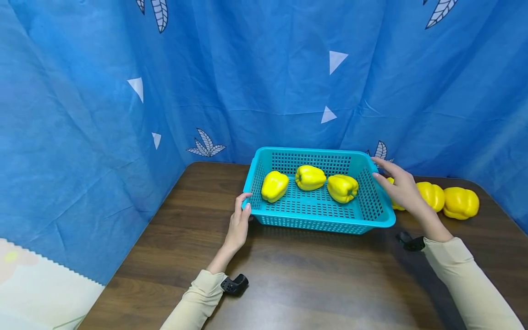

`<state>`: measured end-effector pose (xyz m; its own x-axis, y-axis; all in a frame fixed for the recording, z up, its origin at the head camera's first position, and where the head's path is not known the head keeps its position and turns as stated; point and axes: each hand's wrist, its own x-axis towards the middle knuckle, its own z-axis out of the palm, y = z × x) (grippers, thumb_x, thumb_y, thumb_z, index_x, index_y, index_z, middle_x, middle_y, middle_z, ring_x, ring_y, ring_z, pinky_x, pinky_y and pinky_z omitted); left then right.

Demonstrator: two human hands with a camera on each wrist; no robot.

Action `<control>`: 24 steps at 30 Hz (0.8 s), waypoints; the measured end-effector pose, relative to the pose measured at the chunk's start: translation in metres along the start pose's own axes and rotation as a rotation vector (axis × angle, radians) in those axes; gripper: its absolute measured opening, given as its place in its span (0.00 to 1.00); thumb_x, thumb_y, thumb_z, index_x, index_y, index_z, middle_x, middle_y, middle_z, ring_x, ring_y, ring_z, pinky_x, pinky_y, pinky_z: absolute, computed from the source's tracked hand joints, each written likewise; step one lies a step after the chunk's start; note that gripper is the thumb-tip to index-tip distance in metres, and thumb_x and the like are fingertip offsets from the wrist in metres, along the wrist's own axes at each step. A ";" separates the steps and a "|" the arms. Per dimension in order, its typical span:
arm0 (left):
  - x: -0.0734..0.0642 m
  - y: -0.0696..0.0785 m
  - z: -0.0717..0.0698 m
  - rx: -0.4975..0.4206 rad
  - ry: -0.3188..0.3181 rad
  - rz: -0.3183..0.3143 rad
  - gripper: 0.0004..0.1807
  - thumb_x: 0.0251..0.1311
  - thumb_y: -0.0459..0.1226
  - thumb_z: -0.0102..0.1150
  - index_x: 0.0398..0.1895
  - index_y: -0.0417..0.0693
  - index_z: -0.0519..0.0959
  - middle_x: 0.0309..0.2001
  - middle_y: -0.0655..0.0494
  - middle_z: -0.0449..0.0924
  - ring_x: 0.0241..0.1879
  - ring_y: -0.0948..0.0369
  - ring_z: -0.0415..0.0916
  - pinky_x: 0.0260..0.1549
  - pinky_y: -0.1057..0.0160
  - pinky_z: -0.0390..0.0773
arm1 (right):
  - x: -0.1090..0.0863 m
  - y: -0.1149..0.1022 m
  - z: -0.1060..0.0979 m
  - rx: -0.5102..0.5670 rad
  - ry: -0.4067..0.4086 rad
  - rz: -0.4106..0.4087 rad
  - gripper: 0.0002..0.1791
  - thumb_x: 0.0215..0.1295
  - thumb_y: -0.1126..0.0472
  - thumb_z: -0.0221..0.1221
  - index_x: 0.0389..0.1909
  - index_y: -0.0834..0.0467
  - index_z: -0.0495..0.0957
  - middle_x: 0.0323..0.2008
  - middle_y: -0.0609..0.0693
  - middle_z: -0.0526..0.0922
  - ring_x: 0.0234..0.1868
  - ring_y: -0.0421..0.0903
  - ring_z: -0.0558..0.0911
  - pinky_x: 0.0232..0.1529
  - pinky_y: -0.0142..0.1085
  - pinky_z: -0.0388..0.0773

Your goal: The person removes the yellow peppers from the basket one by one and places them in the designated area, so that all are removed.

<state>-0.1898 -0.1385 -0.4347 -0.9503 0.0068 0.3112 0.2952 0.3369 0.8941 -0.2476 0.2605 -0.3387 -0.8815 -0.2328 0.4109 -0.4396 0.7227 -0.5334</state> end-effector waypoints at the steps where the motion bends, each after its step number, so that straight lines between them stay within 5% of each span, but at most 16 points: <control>1: 0.000 0.000 0.000 -0.001 0.000 -0.001 0.22 0.71 0.49 0.29 0.65 0.56 0.57 0.62 0.43 0.63 0.51 0.47 0.67 0.51 0.43 0.76 | 0.001 -0.001 0.001 -0.001 -0.014 -0.002 0.26 0.70 0.57 0.48 0.67 0.59 0.61 0.63 0.69 0.66 0.57 0.69 0.70 0.52 0.66 0.66; 12: -0.001 0.002 0.001 -0.006 -0.009 -0.013 0.21 0.72 0.45 0.30 0.66 0.55 0.57 0.64 0.43 0.62 0.53 0.46 0.66 0.52 0.43 0.75 | 0.014 -0.006 0.021 -0.067 -0.210 -0.136 0.26 0.67 0.62 0.52 0.65 0.62 0.63 0.63 0.66 0.68 0.62 0.65 0.67 0.56 0.62 0.67; 19: -0.007 0.039 -0.005 -0.008 -0.030 -0.043 0.22 0.71 0.38 0.30 0.65 0.43 0.56 0.54 0.34 0.65 0.50 0.45 0.66 0.53 0.40 0.72 | 0.020 -0.008 0.030 -0.108 -0.253 -0.185 0.26 0.65 0.65 0.54 0.64 0.62 0.64 0.62 0.67 0.68 0.62 0.65 0.67 0.57 0.62 0.67; 24: -0.006 0.040 -0.008 -0.005 -0.032 -0.038 0.22 0.71 0.38 0.30 0.65 0.42 0.56 0.61 0.33 0.62 0.51 0.43 0.66 0.53 0.39 0.72 | 0.028 -0.011 0.034 -0.136 -0.314 -0.163 0.29 0.63 0.67 0.55 0.66 0.61 0.62 0.63 0.66 0.66 0.64 0.65 0.65 0.57 0.61 0.68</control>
<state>-0.1713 -0.1323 -0.3979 -0.9634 0.0239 0.2670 0.2596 0.3326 0.9066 -0.2732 0.2241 -0.3470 -0.8213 -0.5247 0.2240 -0.5699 0.7349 -0.3678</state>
